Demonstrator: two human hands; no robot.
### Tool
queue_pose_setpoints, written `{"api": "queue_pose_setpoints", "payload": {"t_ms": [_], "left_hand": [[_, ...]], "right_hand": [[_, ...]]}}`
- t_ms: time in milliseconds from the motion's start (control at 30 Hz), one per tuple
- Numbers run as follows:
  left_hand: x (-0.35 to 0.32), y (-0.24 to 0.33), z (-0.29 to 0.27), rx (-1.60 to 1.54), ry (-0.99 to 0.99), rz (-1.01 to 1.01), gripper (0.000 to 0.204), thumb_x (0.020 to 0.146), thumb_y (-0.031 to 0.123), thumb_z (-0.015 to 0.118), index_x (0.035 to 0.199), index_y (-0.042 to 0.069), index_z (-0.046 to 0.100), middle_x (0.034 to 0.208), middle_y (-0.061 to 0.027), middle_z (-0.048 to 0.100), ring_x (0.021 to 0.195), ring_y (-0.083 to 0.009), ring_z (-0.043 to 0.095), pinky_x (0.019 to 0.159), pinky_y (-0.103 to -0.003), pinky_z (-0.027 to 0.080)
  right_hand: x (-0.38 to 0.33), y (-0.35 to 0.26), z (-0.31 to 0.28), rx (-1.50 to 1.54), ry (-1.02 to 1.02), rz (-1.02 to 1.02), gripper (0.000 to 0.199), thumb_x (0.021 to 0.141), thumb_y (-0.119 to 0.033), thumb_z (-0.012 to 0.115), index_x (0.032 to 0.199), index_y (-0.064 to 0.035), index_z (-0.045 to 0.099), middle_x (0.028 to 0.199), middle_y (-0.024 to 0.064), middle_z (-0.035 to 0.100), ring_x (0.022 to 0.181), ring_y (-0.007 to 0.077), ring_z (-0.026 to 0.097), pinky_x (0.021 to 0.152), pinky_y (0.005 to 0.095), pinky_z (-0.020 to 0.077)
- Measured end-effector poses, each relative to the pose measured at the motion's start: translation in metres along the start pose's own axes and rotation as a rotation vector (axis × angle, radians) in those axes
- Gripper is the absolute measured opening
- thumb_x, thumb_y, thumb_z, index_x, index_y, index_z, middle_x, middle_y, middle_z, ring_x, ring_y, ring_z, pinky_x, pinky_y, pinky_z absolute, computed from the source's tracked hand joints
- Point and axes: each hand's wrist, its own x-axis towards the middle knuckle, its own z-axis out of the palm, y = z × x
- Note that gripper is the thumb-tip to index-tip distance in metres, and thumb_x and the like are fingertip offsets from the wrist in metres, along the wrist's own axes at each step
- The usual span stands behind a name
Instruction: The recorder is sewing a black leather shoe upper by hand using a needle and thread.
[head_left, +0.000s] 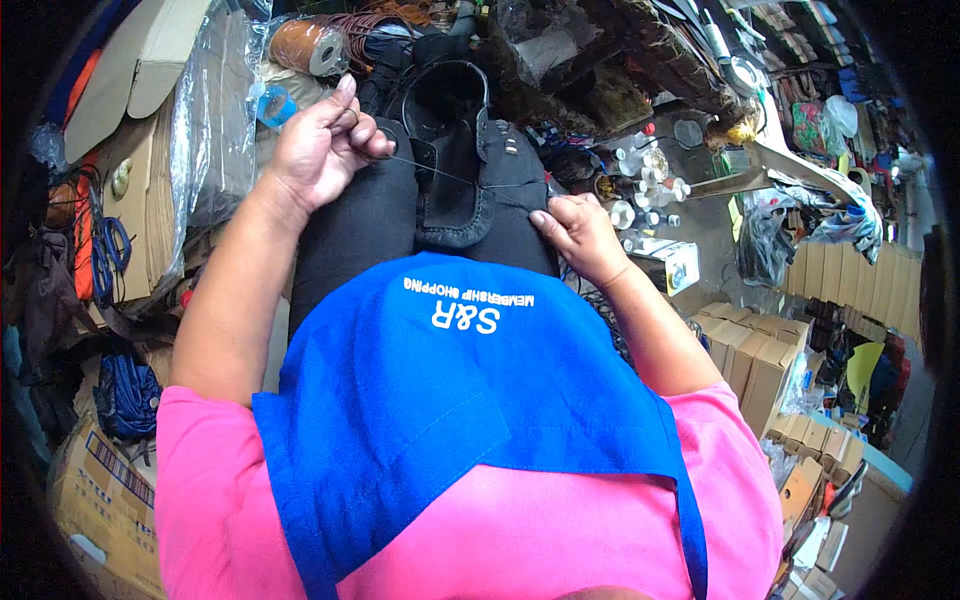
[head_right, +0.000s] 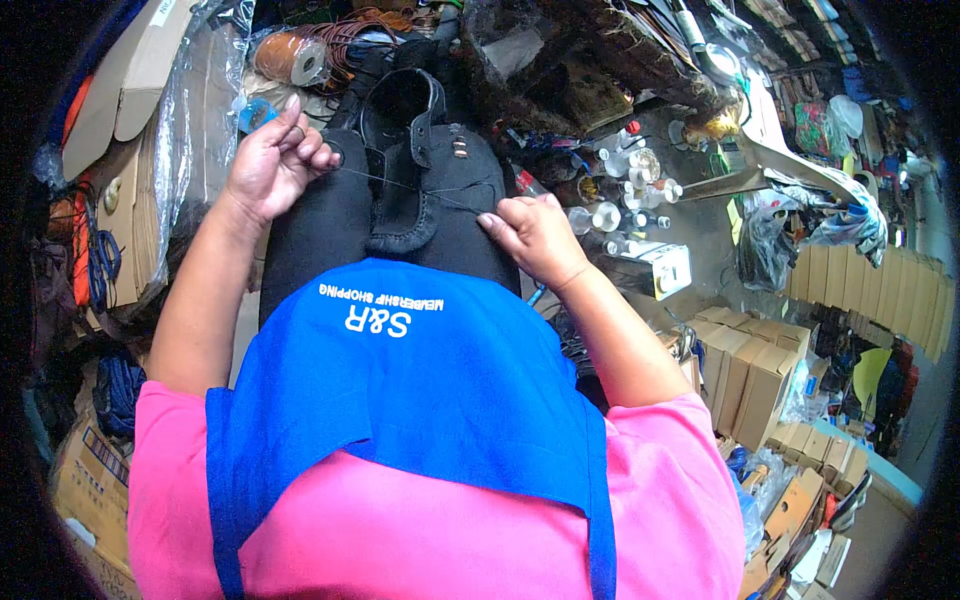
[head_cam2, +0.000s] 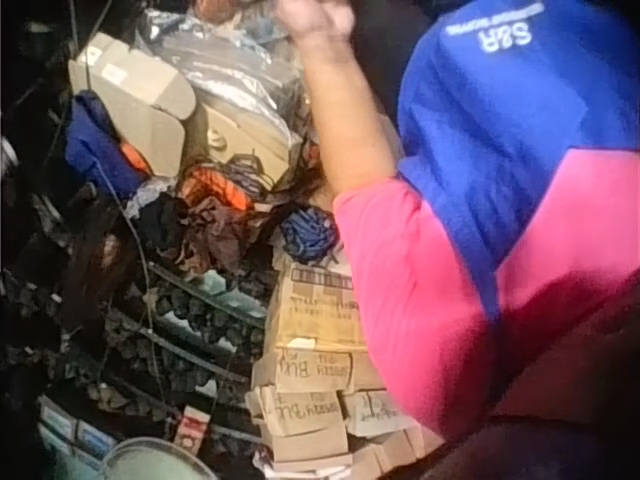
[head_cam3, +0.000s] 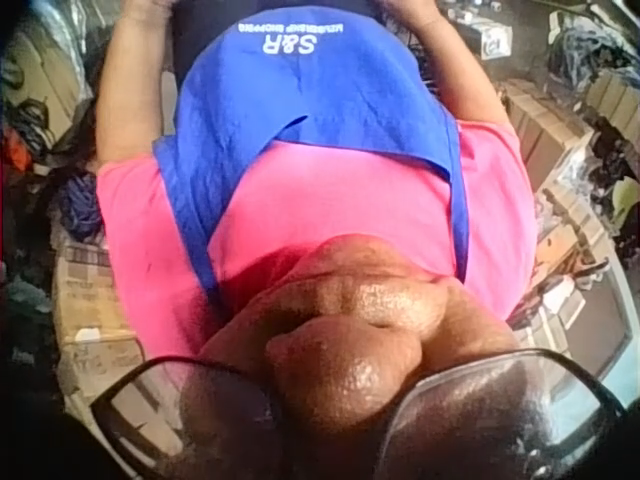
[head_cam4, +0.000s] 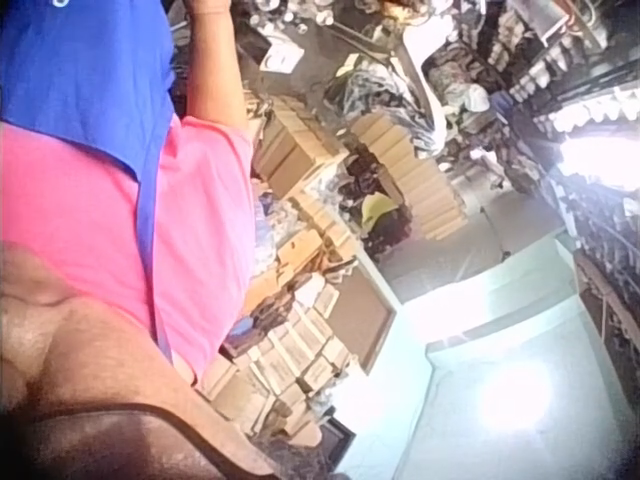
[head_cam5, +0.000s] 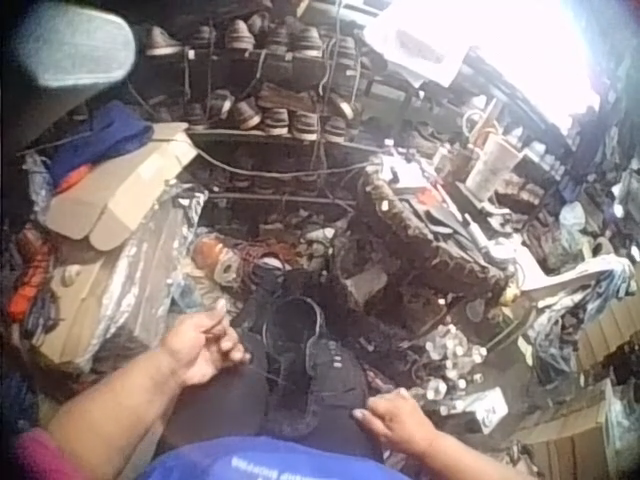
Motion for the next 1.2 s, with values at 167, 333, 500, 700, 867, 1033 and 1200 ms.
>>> {"api": "queue_pose_setpoints", "payload": {"t_ms": [167,333,500,700,867,1033,1200], "left_hand": [[0.022,0.026,-0.024,1.007,0.156,0.252,0.042,0.095,0.04,0.049,0.077,0.003,0.061,0.088,-0.0147,0.068,0.085,-0.0215,0.064,0.078,-0.035,0.047],[0.038,-0.004,0.064,1.62,0.078,0.462,0.068,0.072,0.063,0.064,0.096,0.0,0.066,0.096,-0.021,0.066,0.093,-0.0324,0.064,0.083,-0.039,0.049],[0.062,-0.018,0.089,1.823,-0.032,0.019,0.062,0.072,0.052,0.07,0.101,-0.002,0.062,0.096,-0.0187,0.065,0.091,-0.0268,0.063,0.08,-0.035,0.049],[0.061,-0.03,0.039,1.075,-0.536,0.029,0.027,0.08,0.015,0.07,0.102,0.002,0.061,0.095,0.0005,0.062,0.092,-0.0085,0.054,0.086,-0.026,0.043],[0.064,-0.04,0.037,0.989,-0.507,0.022,0.028,0.082,0.015,0.068,0.105,0.002,0.059,0.094,0.0004,0.06,0.091,-0.0081,0.053,0.084,-0.025,0.043],[0.067,-0.044,0.032,1.009,-0.529,0.017,0.022,0.083,0.016,0.068,0.099,0.003,0.06,0.088,0.002,0.059,0.084,-0.0063,0.051,0.078,-0.024,0.043],[0.061,-0.04,0.036,0.942,-0.55,-0.005,0.018,0.083,0.016,0.068,0.093,0.003,0.061,0.082,0.0043,0.058,0.078,-0.0044,0.049,0.071,-0.023,0.042]], "right_hand": [[-0.01,0.017,0.001,1.259,-0.004,0.59,0.06,0.094,-0.056,0.04,0.109,-0.0012,0.06,0.072,-0.0041,0.051,0.06,0.0098,0.043,0.061,0.023,0.035],[-0.011,0.024,-0.012,1.549,0.095,0.735,0.056,0.091,-0.055,0.048,0.12,-0.0074,0.055,0.088,0.0029,0.062,0.086,0.0114,0.059,0.072,0.0234,0.0416],[0.0,0.012,-0.027,0.934,0.254,0.532,0.039,0.09,-0.041,0.056,0.107,-0.0064,0.063,0.106,0.0053,0.063,0.103,0.0172,0.055,0.089,0.0328,0.0397],[0.041,-0.045,-0.044,0.261,-0.05,0.067,0.034,0.083,-0.034,0.067,0.092,-0.0009,0.067,0.089,0.0127,0.061,0.084,0.0241,0.06,0.075,0.035,0.0471],[0.062,-0.063,-0.034,-0.014,-0.381,-0.038,0.033,0.081,-0.031,0.061,0.072,0.0005,0.062,0.073,0.0191,0.061,0.073,0.036,0.061,0.067,0.0439,0.0471],[0.046,-0.055,-0.029,0.088,-0.251,-0.247,0.023,0.079,-0.02,0.059,0.068,0.0006,0.056,0.066,0.0194,0.054,0.068,0.0361,0.058,0.063,0.0433,0.0456],[0.022,-0.063,-0.035,0.231,-0.24,-0.078,0.025,0.08,-0.015,0.059,0.065,0.0021,0.049,0.063,0.0189,0.049,0.06,0.0343,0.051,0.056,0.0419,0.0395]]}}
